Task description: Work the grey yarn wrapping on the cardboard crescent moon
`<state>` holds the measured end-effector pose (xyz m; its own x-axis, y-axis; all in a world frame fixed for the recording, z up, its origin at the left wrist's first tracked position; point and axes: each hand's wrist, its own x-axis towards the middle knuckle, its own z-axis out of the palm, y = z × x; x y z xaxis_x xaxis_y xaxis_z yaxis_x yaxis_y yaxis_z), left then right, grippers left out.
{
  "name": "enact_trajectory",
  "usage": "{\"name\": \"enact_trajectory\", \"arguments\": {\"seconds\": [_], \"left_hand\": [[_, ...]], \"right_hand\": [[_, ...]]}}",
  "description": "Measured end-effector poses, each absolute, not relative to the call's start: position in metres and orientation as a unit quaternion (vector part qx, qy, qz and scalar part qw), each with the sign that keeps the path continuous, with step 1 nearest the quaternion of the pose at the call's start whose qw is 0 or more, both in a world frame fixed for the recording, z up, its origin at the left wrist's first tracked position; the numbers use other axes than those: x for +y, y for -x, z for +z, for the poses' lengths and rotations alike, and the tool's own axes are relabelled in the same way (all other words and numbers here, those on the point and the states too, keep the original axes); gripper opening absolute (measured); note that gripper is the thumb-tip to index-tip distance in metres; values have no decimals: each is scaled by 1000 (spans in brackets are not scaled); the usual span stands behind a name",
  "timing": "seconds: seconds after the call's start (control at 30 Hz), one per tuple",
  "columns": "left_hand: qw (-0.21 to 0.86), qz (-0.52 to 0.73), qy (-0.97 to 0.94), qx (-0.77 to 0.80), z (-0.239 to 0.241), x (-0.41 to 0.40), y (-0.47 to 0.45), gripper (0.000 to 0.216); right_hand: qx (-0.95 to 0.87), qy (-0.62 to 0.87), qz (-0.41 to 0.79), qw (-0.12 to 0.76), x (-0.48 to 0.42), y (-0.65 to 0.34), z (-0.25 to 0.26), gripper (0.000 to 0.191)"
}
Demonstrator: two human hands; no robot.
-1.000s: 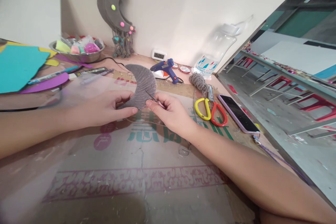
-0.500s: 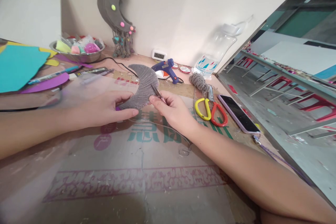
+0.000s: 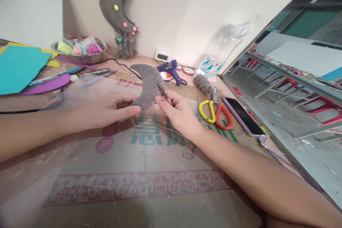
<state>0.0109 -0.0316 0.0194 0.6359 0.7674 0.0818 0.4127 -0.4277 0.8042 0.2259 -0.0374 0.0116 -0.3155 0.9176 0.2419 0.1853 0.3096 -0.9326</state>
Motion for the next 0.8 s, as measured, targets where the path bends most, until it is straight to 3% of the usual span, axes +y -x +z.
{"name": "enact_trajectory", "arguments": {"seconds": [0.17,0.37,0.57,0.8], "left_hand": [[430,223,-786,384,20,-33,-11,26],[427,247,-781,383,20,-31,-13,22],[425,254,-786,370,16,-29,-12,22],[470,234,-757,389,15,-31,-11,22]], "right_hand": [[-728,417,351,416,-39,-225,15,29],[-847,374,130,354,-46,-232,20,25],[-901,333,8,280,-49,-235,19,42],[-894,353,-69,268,-43,-236,15,28]]}}
